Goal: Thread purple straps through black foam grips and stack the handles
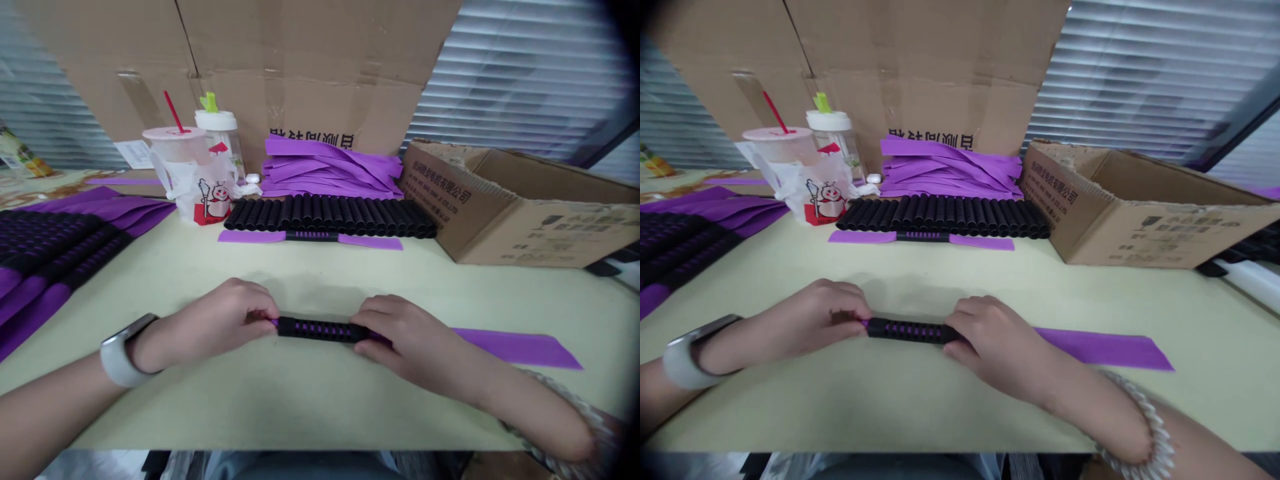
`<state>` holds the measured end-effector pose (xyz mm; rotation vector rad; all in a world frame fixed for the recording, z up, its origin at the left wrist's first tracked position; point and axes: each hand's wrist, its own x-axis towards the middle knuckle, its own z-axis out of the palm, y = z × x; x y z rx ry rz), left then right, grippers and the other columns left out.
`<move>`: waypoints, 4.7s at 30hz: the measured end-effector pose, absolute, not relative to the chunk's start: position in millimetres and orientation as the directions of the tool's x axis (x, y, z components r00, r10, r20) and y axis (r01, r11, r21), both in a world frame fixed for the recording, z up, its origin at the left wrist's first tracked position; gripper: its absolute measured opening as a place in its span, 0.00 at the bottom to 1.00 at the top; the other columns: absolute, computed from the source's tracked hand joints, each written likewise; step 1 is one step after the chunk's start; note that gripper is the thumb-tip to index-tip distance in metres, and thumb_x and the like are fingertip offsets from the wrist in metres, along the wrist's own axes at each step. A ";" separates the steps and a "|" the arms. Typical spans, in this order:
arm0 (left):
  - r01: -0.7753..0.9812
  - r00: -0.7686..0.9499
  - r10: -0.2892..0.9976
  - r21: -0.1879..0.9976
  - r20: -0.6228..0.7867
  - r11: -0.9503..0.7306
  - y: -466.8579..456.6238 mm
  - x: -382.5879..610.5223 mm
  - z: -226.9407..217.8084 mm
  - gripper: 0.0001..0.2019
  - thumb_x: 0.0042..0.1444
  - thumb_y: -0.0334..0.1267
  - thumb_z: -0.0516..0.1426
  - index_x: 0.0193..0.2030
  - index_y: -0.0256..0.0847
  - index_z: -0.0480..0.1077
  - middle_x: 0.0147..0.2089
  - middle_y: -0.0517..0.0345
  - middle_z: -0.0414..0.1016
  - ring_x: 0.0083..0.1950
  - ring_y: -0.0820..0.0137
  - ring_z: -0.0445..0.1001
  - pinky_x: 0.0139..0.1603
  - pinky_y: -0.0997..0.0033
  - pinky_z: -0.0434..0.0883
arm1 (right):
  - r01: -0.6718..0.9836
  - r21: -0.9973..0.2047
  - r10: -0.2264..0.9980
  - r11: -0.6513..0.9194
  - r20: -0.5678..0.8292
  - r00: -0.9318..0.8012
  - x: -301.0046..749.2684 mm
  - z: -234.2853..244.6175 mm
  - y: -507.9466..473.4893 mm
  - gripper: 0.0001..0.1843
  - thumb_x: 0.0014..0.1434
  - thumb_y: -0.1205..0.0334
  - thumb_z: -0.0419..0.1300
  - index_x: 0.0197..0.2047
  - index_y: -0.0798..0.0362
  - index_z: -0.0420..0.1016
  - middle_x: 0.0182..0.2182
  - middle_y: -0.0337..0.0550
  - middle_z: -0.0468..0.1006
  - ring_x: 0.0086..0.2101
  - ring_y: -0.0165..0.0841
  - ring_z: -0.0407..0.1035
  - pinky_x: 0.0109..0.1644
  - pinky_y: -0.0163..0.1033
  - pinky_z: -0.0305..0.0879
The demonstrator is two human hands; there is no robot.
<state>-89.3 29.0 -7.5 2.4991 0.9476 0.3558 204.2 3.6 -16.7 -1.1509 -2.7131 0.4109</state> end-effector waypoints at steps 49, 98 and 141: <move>0.736 0.608 0.732 0.128 0.308 -0.665 17.6 -68.8 -6.6 0.10 0.61 0.37 0.55 0.48 0.39 0.67 0.43 0.53 0.76 0.43 0.60 0.75 0.46 0.58 0.69 | 0.701 -0.036 0.651 0.712 0.409 -0.640 212.8 -18.0 26.4 0.08 0.64 0.68 0.55 0.46 0.57 0.71 0.37 0.45 0.72 0.32 0.38 0.70 0.32 0.42 0.69; 0.886 0.463 0.882 0.077 -0.084 -0.457 -12.1 -73.4 -37.5 0.39 0.61 0.55 0.46 0.71 0.29 0.46 0.72 0.37 0.41 0.72 0.48 0.43 0.66 0.31 0.45 | 0.746 -0.253 0.729 0.616 -0.178 -0.662 219.2 -31.7 6.8 0.50 0.64 0.37 0.48 0.71 0.69 0.38 0.67 0.62 0.30 0.66 0.53 0.28 0.68 0.61 0.38; 0.776 0.519 0.826 0.283 0.223 -0.564 25.1 -68.0 -25.2 0.07 0.57 0.34 0.57 0.43 0.41 0.67 0.42 0.53 0.74 0.45 0.60 0.72 0.48 0.58 0.69 | 0.642 -0.297 0.707 0.707 0.294 -0.643 211.5 -32.0 34.8 0.08 0.59 0.67 0.62 0.43 0.54 0.73 0.36 0.43 0.75 0.39 0.37 0.68 0.49 0.47 0.63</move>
